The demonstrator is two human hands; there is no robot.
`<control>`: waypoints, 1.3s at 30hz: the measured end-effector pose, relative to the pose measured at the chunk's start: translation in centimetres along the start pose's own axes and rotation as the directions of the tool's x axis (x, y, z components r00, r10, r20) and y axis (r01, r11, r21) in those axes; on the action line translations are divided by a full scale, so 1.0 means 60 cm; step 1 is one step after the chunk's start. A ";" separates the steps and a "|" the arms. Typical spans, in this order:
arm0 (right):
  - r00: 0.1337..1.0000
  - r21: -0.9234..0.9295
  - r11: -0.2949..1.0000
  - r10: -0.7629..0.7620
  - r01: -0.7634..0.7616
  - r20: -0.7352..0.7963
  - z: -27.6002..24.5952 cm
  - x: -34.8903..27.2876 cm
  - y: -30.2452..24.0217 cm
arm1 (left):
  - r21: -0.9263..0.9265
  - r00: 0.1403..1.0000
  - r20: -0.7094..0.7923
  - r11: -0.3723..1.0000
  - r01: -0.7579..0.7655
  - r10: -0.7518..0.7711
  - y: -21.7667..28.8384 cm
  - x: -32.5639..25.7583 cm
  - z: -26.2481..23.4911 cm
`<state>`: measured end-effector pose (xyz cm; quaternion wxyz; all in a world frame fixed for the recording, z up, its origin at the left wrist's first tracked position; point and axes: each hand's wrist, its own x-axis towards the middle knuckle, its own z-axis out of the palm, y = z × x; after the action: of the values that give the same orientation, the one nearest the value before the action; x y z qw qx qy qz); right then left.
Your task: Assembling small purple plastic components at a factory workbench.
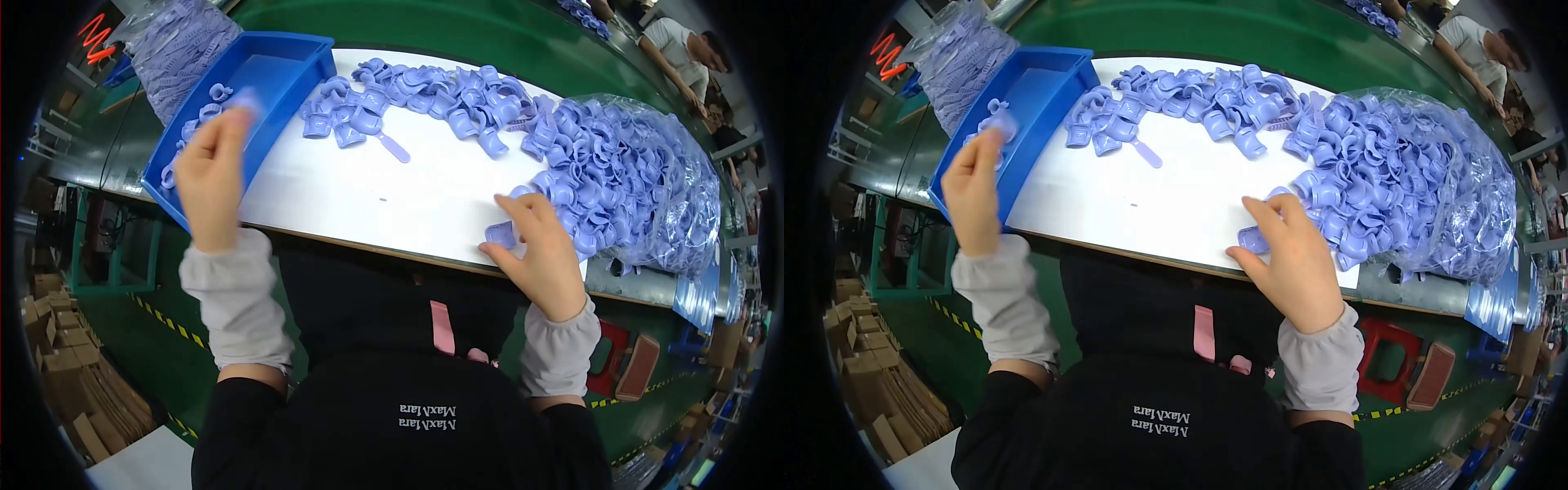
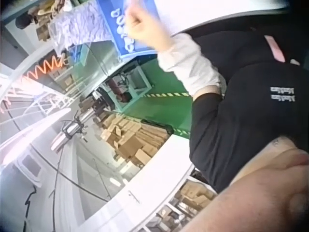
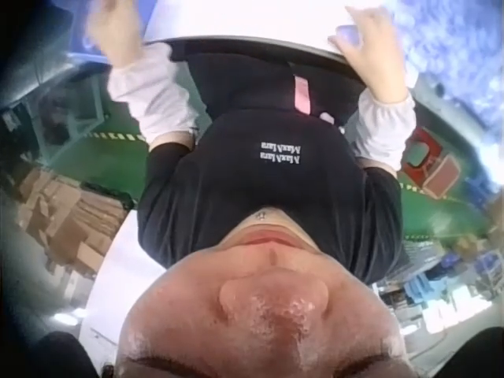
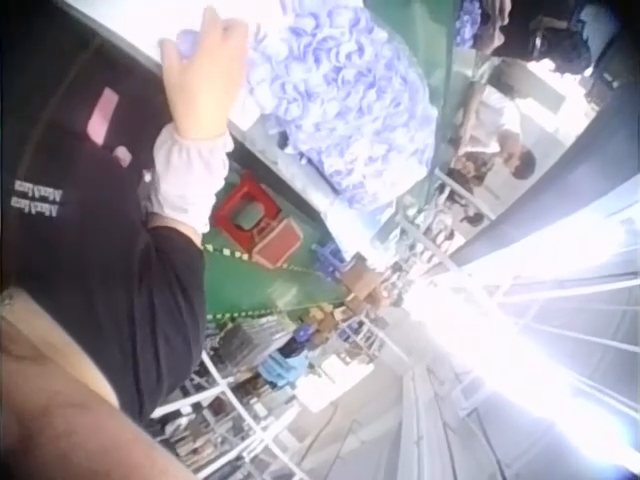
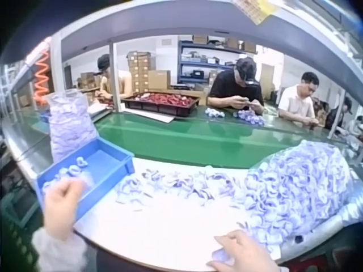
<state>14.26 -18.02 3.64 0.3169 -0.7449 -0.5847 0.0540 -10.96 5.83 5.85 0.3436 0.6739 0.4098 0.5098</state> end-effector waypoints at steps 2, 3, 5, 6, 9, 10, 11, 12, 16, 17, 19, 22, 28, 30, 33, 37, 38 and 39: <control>0.991 0.092 0.994 0.045 -0.057 0.125 0.023 0.000 0.012 | 0.449 0.982 -0.093 0.887 -0.106 0.164 -0.021 0.041 -0.055; 0.992 0.093 0.994 0.040 -0.052 0.123 0.038 0.010 0.020 | 0.450 0.981 -0.097 0.887 -0.107 0.168 -0.019 0.044 -0.067; 0.991 -0.111 0.992 -0.079 0.067 -0.110 0.059 0.036 0.032 | 0.514 0.983 -0.180 0.848 0.127 -0.038 -0.010 0.046 -0.082; 0.990 -0.104 0.991 -0.091 0.080 -0.104 0.065 0.052 0.023 | 0.389 0.982 -0.186 0.919 0.059 0.016 -0.020 0.037 -0.084; 0.969 -0.144 0.984 -0.133 0.104 -0.210 0.083 0.100 -0.011 | 0.375 0.998 -0.055 0.927 -0.011 0.033 -0.013 0.012 -0.054; 0.977 -0.156 0.976 -0.174 0.154 -0.126 0.094 0.120 -0.023 | 0.270 0.998 -0.005 0.961 -0.054 0.057 -0.011 0.004 -0.034; 0.976 -0.163 0.965 -0.213 0.204 -0.040 0.106 0.141 -0.036 | 0.266 0.998 -0.002 0.962 -0.057 0.059 -0.004 -0.003 -0.018; 0.964 -0.145 0.957 -0.260 0.250 -0.053 0.129 0.163 -0.043 | 0.262 0.998 0.050 0.964 -0.038 0.026 0.004 -0.008 -0.001; 0.949 -0.172 0.934 -0.312 0.314 0.042 0.196 0.220 -0.047 | 0.183 0.986 0.162 0.980 -0.073 0.043 0.029 -0.026 0.034; 0.950 -0.175 0.934 -0.311 0.312 0.036 0.193 0.218 -0.039 | 0.181 0.985 0.165 0.980 -0.079 0.049 0.036 -0.028 0.038; 0.962 -0.329 0.906 -0.228 0.267 0.152 0.174 0.201 -0.047 | 0.200 0.979 0.196 0.976 -0.092 0.052 0.040 -0.033 0.034; 0.977 -0.263 0.947 -0.150 0.185 0.150 0.144 0.160 -0.037 | 0.156 0.970 0.231 0.981 -0.111 0.073 0.033 -0.035 0.045; 0.918 0.909 0.368 0.394 -0.197 0.040 0.003 0.094 0.010 | 0.021 0.808 0.506 0.932 -0.361 0.301 0.035 -0.076 0.143; 0.908 0.954 0.266 0.419 -0.142 0.018 -0.020 0.072 0.026 | -0.080 0.682 0.585 0.868 -0.490 0.439 0.042 -0.096 0.194; 0.892 0.990 0.106 0.451 -0.088 0.031 -0.031 0.053 0.022 | -0.090 0.640 0.613 0.846 -0.526 0.463 0.042 -0.130 0.262; 0.919 0.992 0.072 0.388 -0.102 0.066 -0.030 0.030 0.019 | 0.039 0.618 0.681 0.823 -0.567 0.393 0.016 -0.135 0.291; 0.927 0.983 0.115 0.363 -0.143 0.092 -0.027 0.025 0.016 | 0.015 0.648 0.647 0.842 -0.539 0.403 0.007 -0.131 0.285; 0.925 0.983 0.118 0.371 -0.139 0.086 -0.024 0.018 0.014 | -0.023 0.669 0.617 0.859 -0.511 0.415 0.000 -0.128 0.284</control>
<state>15.92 -17.70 4.64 0.7566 -0.4549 -0.2426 0.4023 4.44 -1.90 -1.43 0.2621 0.9057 0.1312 0.3062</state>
